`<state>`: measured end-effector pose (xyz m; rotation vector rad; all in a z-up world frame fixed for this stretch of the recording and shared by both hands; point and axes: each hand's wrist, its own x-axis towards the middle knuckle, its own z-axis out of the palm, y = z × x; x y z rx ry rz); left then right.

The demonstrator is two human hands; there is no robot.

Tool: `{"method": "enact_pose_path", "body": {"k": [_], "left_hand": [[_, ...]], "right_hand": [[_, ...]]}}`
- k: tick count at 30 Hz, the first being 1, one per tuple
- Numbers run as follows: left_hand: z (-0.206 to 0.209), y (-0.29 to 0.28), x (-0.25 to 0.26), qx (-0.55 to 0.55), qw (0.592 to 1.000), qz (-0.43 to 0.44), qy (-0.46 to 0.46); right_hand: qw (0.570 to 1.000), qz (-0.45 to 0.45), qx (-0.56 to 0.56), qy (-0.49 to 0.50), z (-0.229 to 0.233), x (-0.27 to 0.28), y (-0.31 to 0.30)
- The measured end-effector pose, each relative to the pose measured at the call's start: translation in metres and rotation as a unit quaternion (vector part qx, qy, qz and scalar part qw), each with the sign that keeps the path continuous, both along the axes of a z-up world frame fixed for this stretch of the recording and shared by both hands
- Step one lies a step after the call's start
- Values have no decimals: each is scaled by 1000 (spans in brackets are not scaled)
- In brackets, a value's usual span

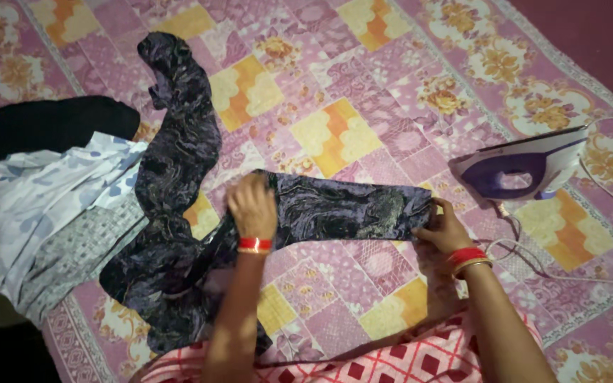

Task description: The person irons a dark patterned dress laid out on a bed. They use an electric iron to smooth the fabric, adjusting the dress and ironing different sections including the sleeves and body.

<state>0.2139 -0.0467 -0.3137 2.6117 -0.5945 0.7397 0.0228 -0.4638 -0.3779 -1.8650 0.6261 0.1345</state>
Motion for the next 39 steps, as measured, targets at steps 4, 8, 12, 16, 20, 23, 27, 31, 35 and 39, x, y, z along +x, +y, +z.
{"method": "enact_pose_path", "body": {"k": [4, 8, 12, 16, 20, 23, 27, 31, 35, 39], "left_hand": [[5, -6, -72, 72, 972, -225, 16], [-9, 0, -103, 114, 939, -311, 90], [-34, 0, -90, 109, 956, -253, 101], [-42, 0, -87, 55, 953, -270, 129], [-38, 1, -105, 67, 947, -284, 134], [-26, -1, -112, 90, 939, -287, 165], [-3, -14, -116, 101, 932, -263, 226], [-27, -53, -109, 100, 948, -221, 207], [-55, -90, -97, 199, 959, -126, 159], [-50, -80, -85, 236, 937, -142, 215]], "right_hand": [[1000, 18, -16, 17, 0, -18, 0], [996, 27, 55, -57, -4, -20, -1], [999, -14, -37, -33, 4, -18, 4], [998, -38, -6, -52, 9, -17, 8], [997, -57, -34, -38, 14, -26, 8], [999, -31, -1, -18, 28, -25, 22], [942, -7, -335, -10, 71, -17, 66], [926, 28, -318, -199, 83, 15, 146], [944, 118, -254, -177, 58, 52, 231], [935, 104, -301, -155, 28, 67, 242]]}}
